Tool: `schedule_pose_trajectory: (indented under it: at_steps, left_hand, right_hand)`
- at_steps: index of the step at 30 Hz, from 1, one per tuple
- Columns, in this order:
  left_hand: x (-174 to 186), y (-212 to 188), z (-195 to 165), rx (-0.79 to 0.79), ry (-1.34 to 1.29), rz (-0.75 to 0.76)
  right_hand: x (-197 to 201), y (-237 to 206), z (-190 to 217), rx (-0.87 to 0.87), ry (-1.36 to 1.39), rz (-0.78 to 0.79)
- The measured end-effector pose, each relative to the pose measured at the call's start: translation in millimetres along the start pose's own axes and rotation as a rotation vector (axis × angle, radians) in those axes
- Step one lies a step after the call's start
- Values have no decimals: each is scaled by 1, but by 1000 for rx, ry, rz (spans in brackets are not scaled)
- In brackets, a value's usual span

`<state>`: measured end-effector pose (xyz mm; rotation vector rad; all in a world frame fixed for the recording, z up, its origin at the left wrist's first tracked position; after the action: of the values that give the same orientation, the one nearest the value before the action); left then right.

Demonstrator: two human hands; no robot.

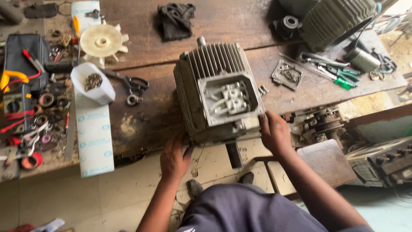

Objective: The person works on an electric motor clamped at the edge of a workbench, using a screwdriver to loosen fasteners on the motor housing, then removes the rear fan cover and end shield by hand and fits the cover back onto the motor, using a metal rod to align and seat the parts.

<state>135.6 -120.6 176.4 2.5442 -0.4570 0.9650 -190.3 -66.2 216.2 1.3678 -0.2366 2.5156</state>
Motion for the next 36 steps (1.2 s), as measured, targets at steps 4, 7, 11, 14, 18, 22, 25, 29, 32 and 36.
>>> schedule_pose_trajectory:
  at_steps: [4, 7, 11, 14, 18, 22, 25, 29, 32, 36]
  left_hand:
    - [-25, -17, 33, 233, -293, -50]
    - [-36, -22, 44, 229, -369, -133]
    - [-41, -20, 56, 191, -431, -156]
    - [-39, -20, 54, 193, -435, -124]
    - [-32, -40, 27, 256, -382, -42]
    - [-58, -73, -26, 264, -484, 200]
    - [-109, -81, -74, 220, -672, 337]
    - [-186, -61, -105, 227, -1037, 365]
    - [-233, -33, -91, 287, -1279, 270]
    - [-266, 4, -49, 312, -1360, 39]
  right_hand:
    - [5, -12, 3, -71, -48, -9]
    - [5, -33, 22, 82, -111, 4]
    - [-21, -51, 60, 459, -235, 170]
    - [-56, -50, 58, 459, -374, 394]
    - [-65, -68, 49, 480, -464, 551]
    - [-5, -93, 19, 392, -377, 505]
    - [50, -100, -10, 328, -495, 506]
    - [96, -83, -25, 400, -681, 474]
    - [108, -60, -19, 506, -737, 377]
    - [92, -25, -9, 620, -839, 302]
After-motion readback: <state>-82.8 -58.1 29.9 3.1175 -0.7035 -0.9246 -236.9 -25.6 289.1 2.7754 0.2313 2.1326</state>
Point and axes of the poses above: each hand's wrist, its own y-axis towards the middle knuckle, its own x-axis out of the back of the hand, z = x × y, the point moved 10 cm from there along y, towards the middle knuckle, and after that the axes turned 12 degrees about z, right-handed, at the moved point
